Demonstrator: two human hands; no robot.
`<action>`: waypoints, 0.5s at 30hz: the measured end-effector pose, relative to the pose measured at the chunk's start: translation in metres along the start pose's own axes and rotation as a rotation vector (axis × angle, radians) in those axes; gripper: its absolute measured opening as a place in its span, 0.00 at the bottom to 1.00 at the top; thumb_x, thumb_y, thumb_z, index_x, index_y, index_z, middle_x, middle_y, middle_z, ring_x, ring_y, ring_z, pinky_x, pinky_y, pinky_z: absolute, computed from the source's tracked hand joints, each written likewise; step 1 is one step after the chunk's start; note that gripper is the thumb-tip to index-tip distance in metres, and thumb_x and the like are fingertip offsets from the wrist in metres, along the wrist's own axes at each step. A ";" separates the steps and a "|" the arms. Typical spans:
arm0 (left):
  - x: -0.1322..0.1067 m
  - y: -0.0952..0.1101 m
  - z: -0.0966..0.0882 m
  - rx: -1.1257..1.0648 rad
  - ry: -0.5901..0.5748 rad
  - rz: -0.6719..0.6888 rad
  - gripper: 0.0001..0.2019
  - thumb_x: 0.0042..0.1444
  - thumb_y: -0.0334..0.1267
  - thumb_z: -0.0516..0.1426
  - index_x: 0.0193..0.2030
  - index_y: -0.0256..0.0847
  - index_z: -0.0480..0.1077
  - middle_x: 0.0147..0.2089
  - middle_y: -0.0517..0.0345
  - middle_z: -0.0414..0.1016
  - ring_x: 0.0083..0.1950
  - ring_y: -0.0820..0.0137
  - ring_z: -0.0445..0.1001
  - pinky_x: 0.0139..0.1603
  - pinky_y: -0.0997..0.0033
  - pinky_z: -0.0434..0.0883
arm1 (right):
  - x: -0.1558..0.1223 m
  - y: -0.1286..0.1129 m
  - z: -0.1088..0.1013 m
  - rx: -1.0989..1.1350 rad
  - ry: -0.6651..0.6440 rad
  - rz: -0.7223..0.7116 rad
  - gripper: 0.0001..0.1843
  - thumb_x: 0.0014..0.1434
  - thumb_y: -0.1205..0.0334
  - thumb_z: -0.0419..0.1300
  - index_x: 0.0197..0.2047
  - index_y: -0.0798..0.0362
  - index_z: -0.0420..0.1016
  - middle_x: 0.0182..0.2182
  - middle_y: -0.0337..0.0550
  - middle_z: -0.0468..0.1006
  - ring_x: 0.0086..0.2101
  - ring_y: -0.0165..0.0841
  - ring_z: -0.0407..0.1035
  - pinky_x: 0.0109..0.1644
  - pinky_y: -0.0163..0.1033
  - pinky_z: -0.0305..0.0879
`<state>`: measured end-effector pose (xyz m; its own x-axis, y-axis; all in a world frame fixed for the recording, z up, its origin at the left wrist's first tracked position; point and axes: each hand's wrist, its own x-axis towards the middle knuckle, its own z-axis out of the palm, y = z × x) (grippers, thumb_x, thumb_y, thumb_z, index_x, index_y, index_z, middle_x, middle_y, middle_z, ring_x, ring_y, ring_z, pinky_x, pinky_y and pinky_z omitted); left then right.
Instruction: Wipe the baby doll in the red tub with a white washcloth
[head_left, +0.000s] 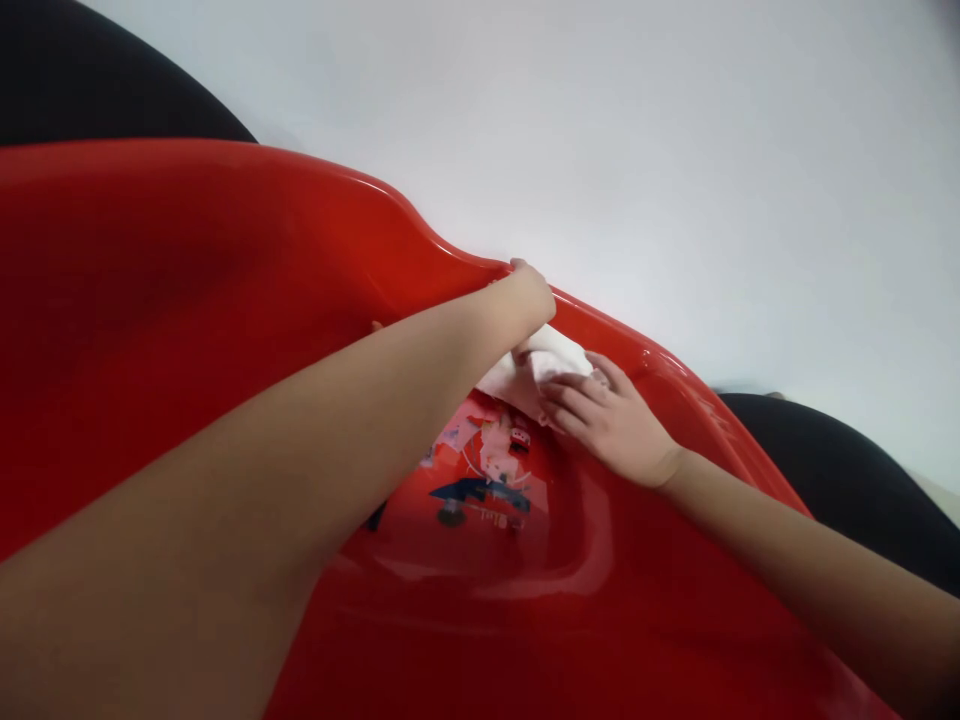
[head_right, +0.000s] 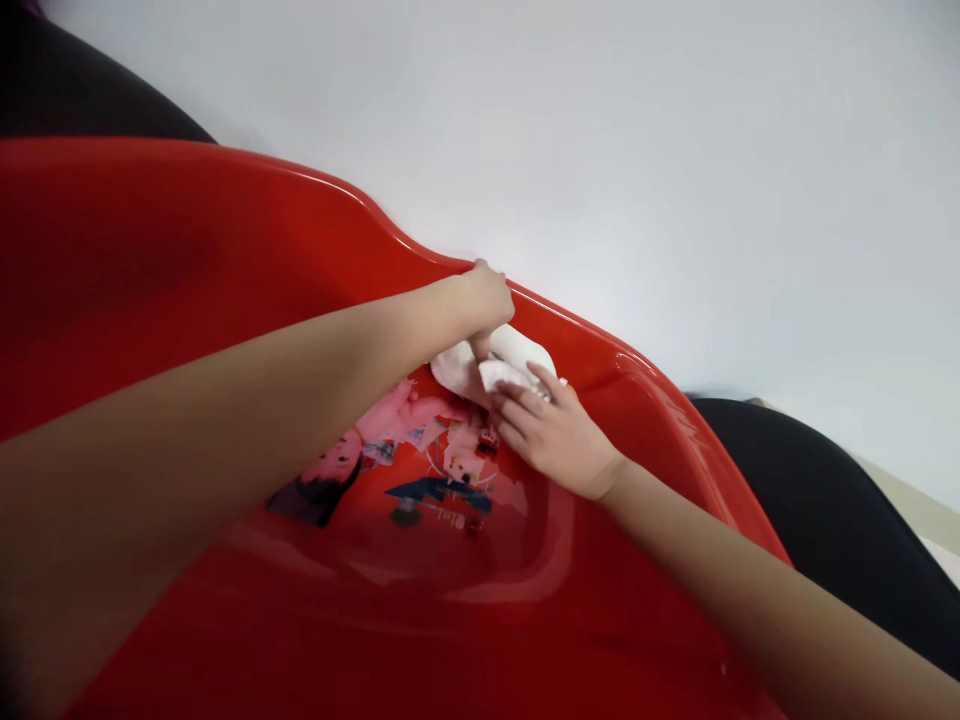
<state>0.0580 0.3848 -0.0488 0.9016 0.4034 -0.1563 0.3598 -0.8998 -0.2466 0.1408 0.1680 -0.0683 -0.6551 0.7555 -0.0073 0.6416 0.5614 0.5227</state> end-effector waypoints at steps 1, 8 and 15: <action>-0.002 0.000 -0.001 -0.006 0.005 -0.002 0.42 0.32 0.58 0.75 0.57 0.49 0.78 0.63 0.45 0.75 0.65 0.38 0.66 0.68 0.33 0.58 | 0.002 0.005 -0.001 -0.049 0.027 0.027 0.14 0.71 0.68 0.56 0.54 0.52 0.78 0.54 0.45 0.79 0.60 0.41 0.66 0.74 0.64 0.49; 0.001 -0.002 0.000 -0.236 0.036 -0.050 0.32 0.26 0.47 0.78 0.45 0.49 0.83 0.57 0.47 0.79 0.68 0.36 0.62 0.74 0.35 0.45 | -0.053 -0.006 0.020 -0.074 -0.085 -0.087 0.11 0.68 0.68 0.58 0.50 0.56 0.80 0.48 0.47 0.81 0.53 0.45 0.67 0.62 0.58 0.61; 0.000 0.001 -0.001 -0.056 0.003 -0.013 0.33 0.32 0.53 0.76 0.50 0.48 0.82 0.61 0.48 0.77 0.67 0.36 0.63 0.71 0.34 0.54 | -0.012 -0.008 0.017 -0.093 0.026 -0.056 0.11 0.69 0.70 0.56 0.49 0.51 0.79 0.49 0.44 0.80 0.53 0.41 0.66 0.61 0.53 0.60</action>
<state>0.0584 0.3836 -0.0476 0.8975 0.4147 -0.1503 0.3845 -0.9024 -0.1944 0.1510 0.1602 -0.0871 -0.6996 0.7143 -0.0169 0.5648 0.5673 0.5993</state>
